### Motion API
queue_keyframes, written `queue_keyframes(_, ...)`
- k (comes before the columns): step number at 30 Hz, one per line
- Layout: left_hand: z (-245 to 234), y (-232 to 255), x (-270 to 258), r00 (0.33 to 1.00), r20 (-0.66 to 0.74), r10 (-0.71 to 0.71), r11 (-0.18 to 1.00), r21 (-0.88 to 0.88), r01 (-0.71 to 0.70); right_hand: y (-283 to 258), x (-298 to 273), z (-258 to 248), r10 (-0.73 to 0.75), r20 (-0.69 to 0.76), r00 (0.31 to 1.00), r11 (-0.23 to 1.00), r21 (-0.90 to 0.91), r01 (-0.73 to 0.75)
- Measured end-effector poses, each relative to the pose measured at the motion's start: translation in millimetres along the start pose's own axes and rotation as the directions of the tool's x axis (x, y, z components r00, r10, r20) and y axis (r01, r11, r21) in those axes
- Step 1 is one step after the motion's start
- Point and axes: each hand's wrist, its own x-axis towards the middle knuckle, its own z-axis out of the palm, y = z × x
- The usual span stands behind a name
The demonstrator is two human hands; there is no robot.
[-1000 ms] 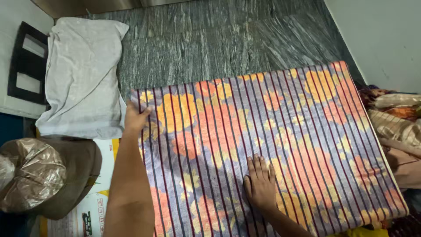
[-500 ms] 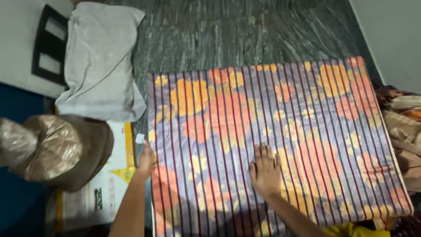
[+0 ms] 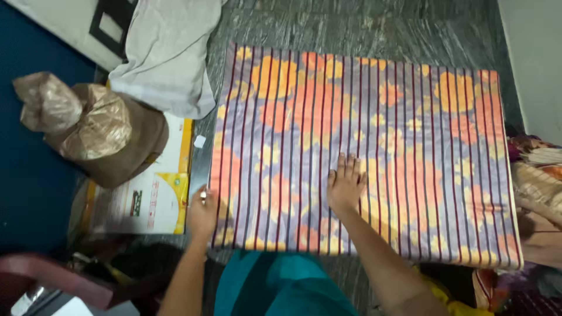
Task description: The person wipes a tablecloth with a cloth, then cleans a laptop and a box with the same cloth. They proceed to wipe several sheets of paper and a notebook, placing each cleaned item on the table. The person continues to wipe additional items from a chair and places them on the table.
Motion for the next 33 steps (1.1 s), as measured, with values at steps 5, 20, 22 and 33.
queue_keyframes(5, 5, -31, -66, 0.998, -0.062, -0.019, 0.999, 0.029, 0.021, -15, -75, 7, -0.155, -0.012, 0.988, 0.988, -0.021, 0.155)
queue_keyframes(20, 7, -36, -118, 0.740, -0.649, -0.173, 0.958, 0.062, 0.278, -2, -183, -21, -0.215, 0.177, 0.960, 0.976, 0.077, 0.205)
queue_keyframes(22, 12, -23, -126, 0.603, -0.663, -0.444, 0.857, -0.116, 0.502, -7, -191, -27, -0.239, 0.215, 0.947, 0.968, 0.122, 0.217)
queue_keyframes(33, 23, -74, -108, 0.861, -0.278, -0.426, 0.870, -0.386, 0.306, 142, -196, -38, -0.008, 0.172, 0.985, 0.995, -0.096, 0.025)
